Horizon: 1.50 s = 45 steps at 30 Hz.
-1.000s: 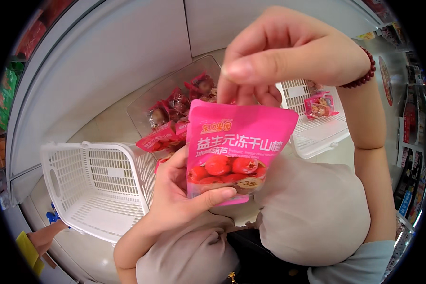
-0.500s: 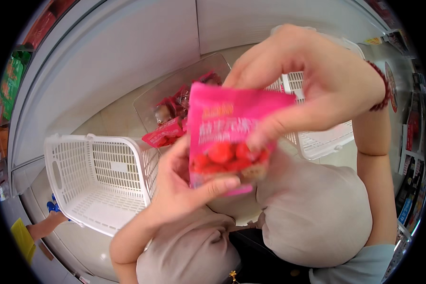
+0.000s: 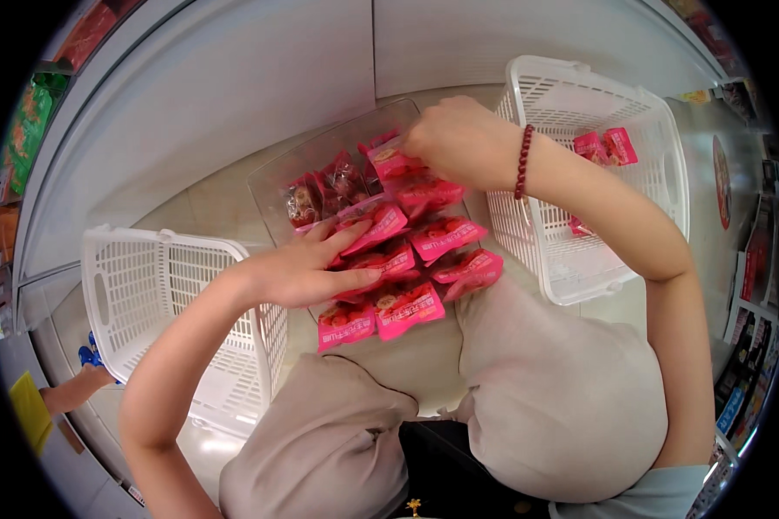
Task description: The person transfers pink snack packets from white plastic baskets into a clear container and stacks them neatly.
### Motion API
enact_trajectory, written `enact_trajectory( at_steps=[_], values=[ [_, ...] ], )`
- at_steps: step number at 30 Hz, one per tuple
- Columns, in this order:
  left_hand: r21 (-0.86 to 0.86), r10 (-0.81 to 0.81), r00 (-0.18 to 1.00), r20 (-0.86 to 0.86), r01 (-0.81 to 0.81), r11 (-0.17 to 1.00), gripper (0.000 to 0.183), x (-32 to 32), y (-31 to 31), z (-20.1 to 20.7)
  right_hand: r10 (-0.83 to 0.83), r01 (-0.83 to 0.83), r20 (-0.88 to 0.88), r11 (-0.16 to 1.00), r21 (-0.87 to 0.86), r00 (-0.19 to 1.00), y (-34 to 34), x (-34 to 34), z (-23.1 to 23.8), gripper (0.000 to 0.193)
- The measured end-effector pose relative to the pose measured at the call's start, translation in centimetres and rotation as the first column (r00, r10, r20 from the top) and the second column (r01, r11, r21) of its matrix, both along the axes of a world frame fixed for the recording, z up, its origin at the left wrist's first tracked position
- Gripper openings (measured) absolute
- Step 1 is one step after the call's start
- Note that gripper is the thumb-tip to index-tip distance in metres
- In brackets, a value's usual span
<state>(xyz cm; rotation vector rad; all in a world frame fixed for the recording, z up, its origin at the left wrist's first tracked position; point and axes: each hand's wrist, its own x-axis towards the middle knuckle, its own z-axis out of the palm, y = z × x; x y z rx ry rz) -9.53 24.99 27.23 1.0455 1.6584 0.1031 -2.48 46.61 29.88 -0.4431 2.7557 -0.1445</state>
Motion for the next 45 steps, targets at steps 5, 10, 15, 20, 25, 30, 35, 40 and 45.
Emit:
enact_trajectory(
  at_steps=[5, 10, 15, 20, 25, 30, 35, 40, 45],
  values=[
    [0.023, 0.206, 0.959, 0.196, -0.214, 0.976, 0.096, -2.5, 0.3, -0.7, -0.042, 0.043, 0.028, 0.998, -0.05, 0.999, -0.3, -0.5, -0.1, 0.014],
    [0.035, 0.466, 0.8, 0.378, -0.515, 0.856, 0.08, -4.8, 3.5, -3.2, -0.323, 0.251, -0.033, 0.792, -0.556, 0.946, 2.1, -0.8, 3.2, 0.022],
    [0.029, 0.473, 0.629, 0.617, -0.619, 0.785, 0.055, -3.6, 5.5, -3.0, -0.706, 0.644, -0.022, 0.658, -0.391, 0.708, 10.6, 5.6, 4.6, 0.024],
    [0.024, 0.429, 0.533, 0.729, -0.646, 0.763, 0.05, -3.2, 5.7, -4.6, -0.665, 0.667, 0.238, 0.74, 0.086, 0.707, 12.6, 12.9, -5.9, 0.023],
    [-0.017, 0.482, 0.492, 0.725, -0.687, 0.726, 0.058, -2.0, 7.1, -3.0, -0.634, 0.627, 0.161, 0.773, 0.097, 0.756, 12.8, 13.6, -11.1, 0.022],
    [-0.236, 0.666, 0.188, 0.722, -0.838, 0.491, 0.072, 0.2, 10.1, -2.3, -0.594, 0.597, 0.114, 0.802, 0.009, 0.797, 15.3, 13.6, -8.4, 0.023],
    [-0.175, 0.733, 0.268, 0.625, -0.867, 0.466, 0.077, -0.2, 11.7, -1.0, -0.61, 0.609, 0.013, 0.789, -0.079, 0.792, 17.6, 14.8, 0.9, 0.023],
    [0.004, 0.64, 0.405, 0.653, -0.847, 0.532, 0.069, -4.9, 8.8, -1.2, -0.649, 0.575, -0.234, 0.755, -0.315, 0.724, 17.2, 15.0, 16.5, 0.025],
    [-0.033, 0.678, 0.303, 0.669, -0.9, 0.435, 0.06, -6.5, 8.4, 2.9, -0.637, 0.282, -0.331, 0.667, -0.69, 0.696, 12.5, 9.0, 16.3, 0.03]
  ],
)
